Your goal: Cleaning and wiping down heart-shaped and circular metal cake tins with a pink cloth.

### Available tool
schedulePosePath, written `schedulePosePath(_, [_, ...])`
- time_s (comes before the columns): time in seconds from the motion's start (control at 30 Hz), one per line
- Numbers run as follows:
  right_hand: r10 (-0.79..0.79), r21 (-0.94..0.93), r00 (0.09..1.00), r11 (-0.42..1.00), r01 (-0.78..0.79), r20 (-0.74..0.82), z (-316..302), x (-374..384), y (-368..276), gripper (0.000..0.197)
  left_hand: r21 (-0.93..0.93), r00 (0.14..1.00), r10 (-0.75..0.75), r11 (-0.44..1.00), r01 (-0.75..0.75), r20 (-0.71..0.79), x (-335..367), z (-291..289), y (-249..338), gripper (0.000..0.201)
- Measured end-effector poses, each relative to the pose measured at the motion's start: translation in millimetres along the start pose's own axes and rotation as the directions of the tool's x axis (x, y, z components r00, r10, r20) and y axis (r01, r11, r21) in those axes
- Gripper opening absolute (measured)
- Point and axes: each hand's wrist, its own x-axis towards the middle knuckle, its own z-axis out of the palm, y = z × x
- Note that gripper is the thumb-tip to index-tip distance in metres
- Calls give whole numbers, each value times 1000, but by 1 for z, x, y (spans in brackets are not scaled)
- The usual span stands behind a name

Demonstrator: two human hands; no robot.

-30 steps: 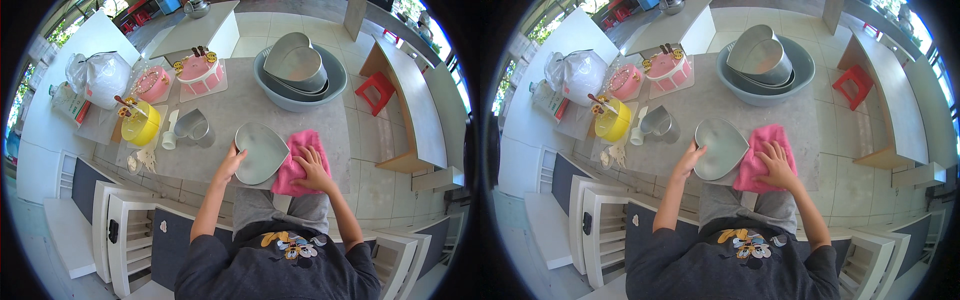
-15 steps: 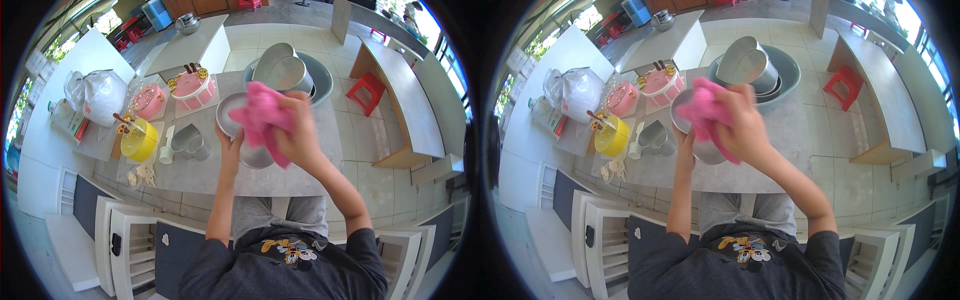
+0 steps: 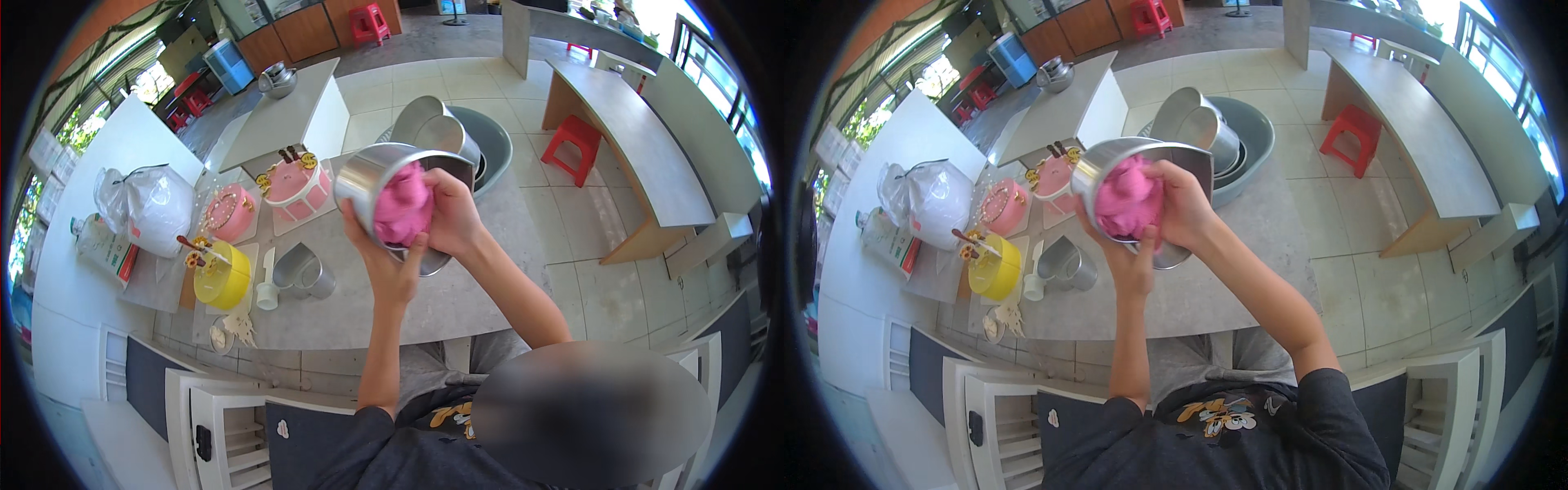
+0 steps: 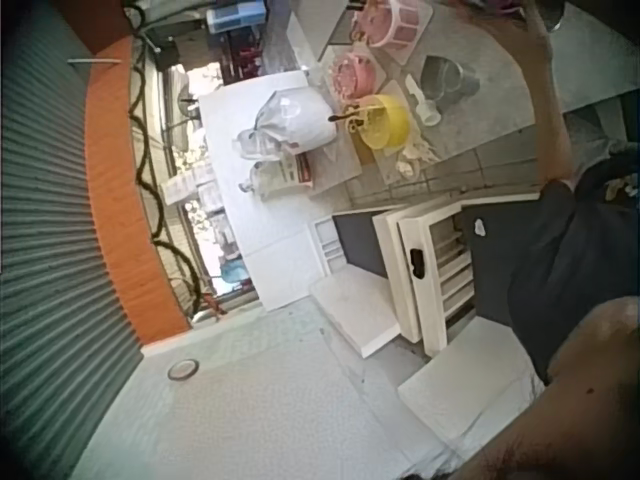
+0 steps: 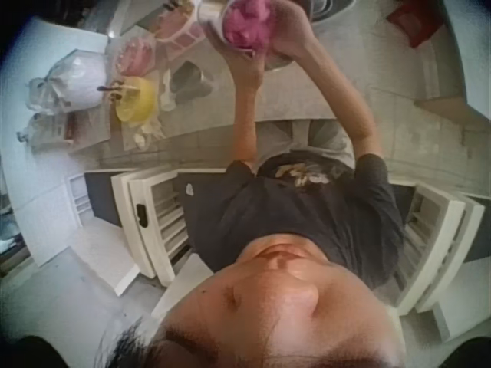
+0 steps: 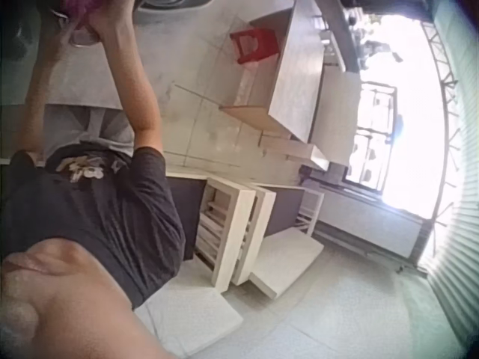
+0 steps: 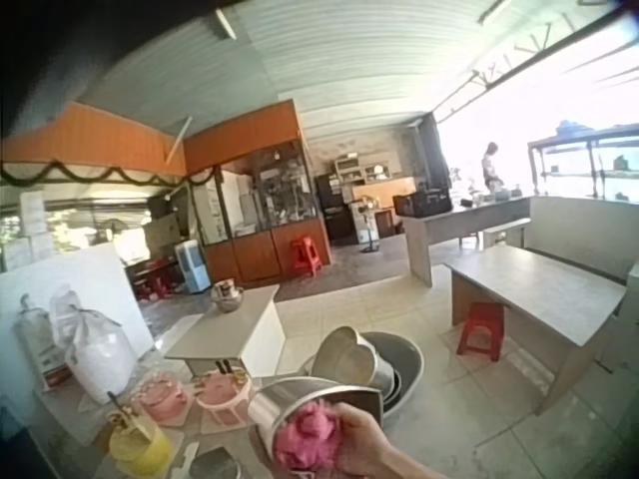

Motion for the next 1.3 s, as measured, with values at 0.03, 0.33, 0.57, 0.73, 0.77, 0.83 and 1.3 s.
schedulePosePath(0.03, [-22, -12, 1000, 1000, 22, -6, 0, -5, -4, 31, -102, 1000, -19, 995, 19, 9, 3, 3, 2, 100])
schedulePosePath(0.33, [-461, -235, 637, 881, 411, -617, -7, -8, 26, 28, 64, 994, 94, 994, -90, -57, -16, 20, -2, 92])
schedulePosePath(0.57, [-138, -212, 984, 971, 112, -115, -6, -22, 2, 29, -24, 980, -57, 998, 63, 189, -16, -2, 3, 75])
schedulePosePath(0.73, [-429, -877, 887, 345, 334, 169, 4, -18, 14, 33, -65, 983, -94, 992, 105, 158, -20, -10, 6, 72])
schedulePosePath(0.77, [-429, -878, 889, 349, 327, 160, 1, -15, 17, 33, -65, 982, -102, 991, 114, 160, -20, -8, 3, 72])
schedulePosePath(0.83, [-519, -881, 835, 289, 374, 184, -3, -13, 21, 32, -177, 993, -65, 981, 82, 97, -18, 0, 3, 74])
schedulePosePath(1.3, [-510, -871, 838, 303, 388, 195, 15, -9, 19, 28, -53, 994, 62, 996, -67, -92, -16, 8, 2, 70])
